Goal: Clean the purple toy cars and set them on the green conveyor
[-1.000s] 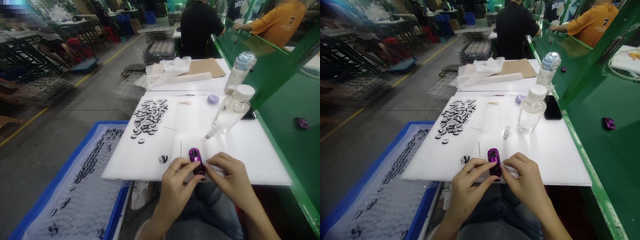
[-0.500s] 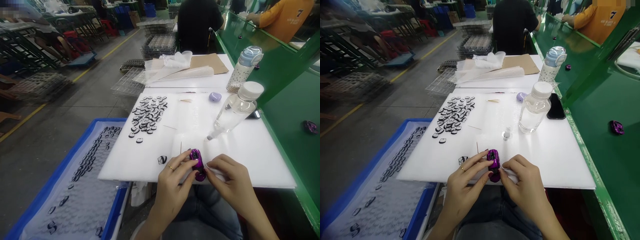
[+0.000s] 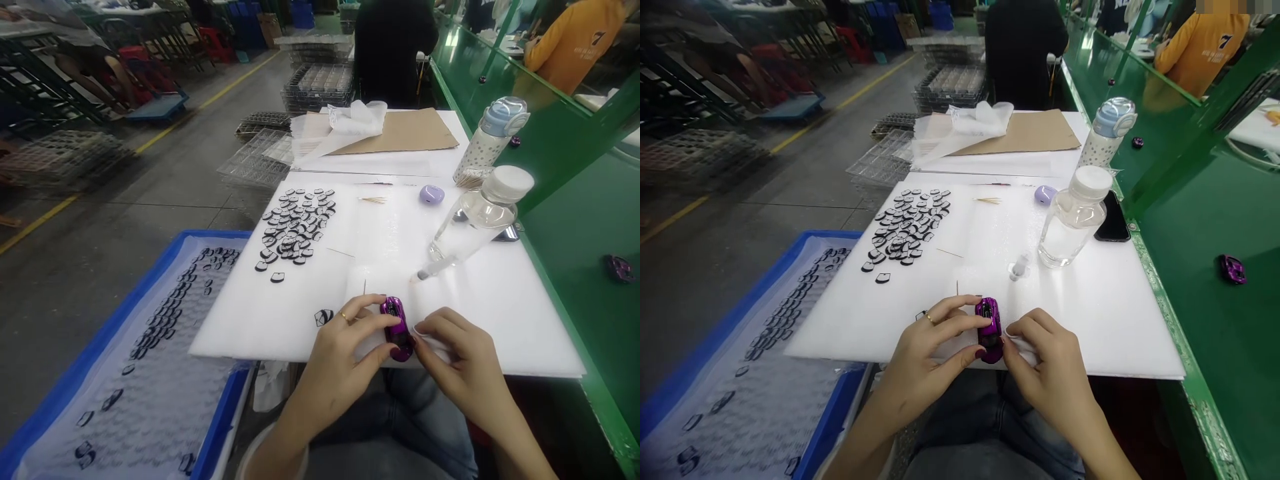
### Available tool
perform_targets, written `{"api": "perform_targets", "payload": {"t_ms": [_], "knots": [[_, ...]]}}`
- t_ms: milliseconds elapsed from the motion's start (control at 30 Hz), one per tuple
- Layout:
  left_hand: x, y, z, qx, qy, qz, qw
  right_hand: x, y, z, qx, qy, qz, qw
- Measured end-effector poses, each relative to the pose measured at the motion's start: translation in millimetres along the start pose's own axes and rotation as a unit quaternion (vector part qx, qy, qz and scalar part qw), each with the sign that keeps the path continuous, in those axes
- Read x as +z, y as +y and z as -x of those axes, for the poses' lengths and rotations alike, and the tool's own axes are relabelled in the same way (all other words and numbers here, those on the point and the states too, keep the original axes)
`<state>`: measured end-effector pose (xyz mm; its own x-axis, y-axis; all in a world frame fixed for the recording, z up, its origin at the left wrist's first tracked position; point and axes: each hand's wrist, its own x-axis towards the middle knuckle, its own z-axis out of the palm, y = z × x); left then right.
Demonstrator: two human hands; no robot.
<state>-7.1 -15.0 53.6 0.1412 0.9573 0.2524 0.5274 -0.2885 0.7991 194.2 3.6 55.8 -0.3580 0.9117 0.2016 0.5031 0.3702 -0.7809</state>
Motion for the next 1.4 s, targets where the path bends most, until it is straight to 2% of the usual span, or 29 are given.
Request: {"api": "perform_targets", "payload": {"t_ms": [100,233,400,500,600,700,767,900,1000,1067,1133,1167,1233,1300,1333,1400], "knots": [[-5.5,0,-1,-0.016,-0.031,0.014,0.999,-2,-3,-2,0.019,-0.005,-0.003,1.000],[-1.2,1,0,-0.017,-0.005,0.028,0.999,3,-7,-7,0.044,0.008,0.027,0.999],[3.1,2,0,-0.023,0.010,0.028,0.999,7,-6,-9,0.017,0.033,0.070,0.997],[-0.8,1,0,-0.026,-0.020,0.026,0.999,4,-1,-6,-0.043,0.042,0.065,0.996],[-3.4,-1,0,-0.021,-0.055,0.024,0.998,3,5,0,-0.153,0.110,0.082,0.979],[-0.1,-2,1,0.001,-0.022,0.014,1.000,8,7,4,-0.265,0.121,0.152,0.944],[3.8,-2,2,0.011,0.003,0.009,1.000,14,6,5,-0.286,0.102,0.172,0.937],[8.4,-3,4,0.031,0.026,-0.003,0.999,24,5,7,-0.252,0.150,0.188,0.937],[9.6,-8,7,0.062,0.035,-0.020,0.997,23,5,12,-0.204,0.174,0.201,0.942],[11.0,-14,9,0.092,0.049,-0.030,0.994,14,3,14,-0.169,0.154,0.179,0.957],[13.7,-19,11,0.132,0.072,-0.044,0.988,-1,3,12,-0.139,0.133,0.150,0.970],[15.6,-21,12,0.156,0.085,-0.053,0.983,-12,3,9,-0.127,0.141,0.145,0.971],[19.6,-23,13,0.201,0.111,-0.080,0.970,-33,9,0,-0.100,0.223,0.162,0.956],[22.6,-21,13,0.229,0.132,-0.115,0.958,-53,18,-10,-0.081,0.308,0.223,0.921],[23.3,-19,12,0.233,0.137,-0.131,0.954,-59,22,-14,-0.076,0.323,0.268,0.905],[22.4,-14,10,0.221,0.131,-0.158,0.953,-64,27,-19,-0.075,0.306,0.337,0.887]]}}
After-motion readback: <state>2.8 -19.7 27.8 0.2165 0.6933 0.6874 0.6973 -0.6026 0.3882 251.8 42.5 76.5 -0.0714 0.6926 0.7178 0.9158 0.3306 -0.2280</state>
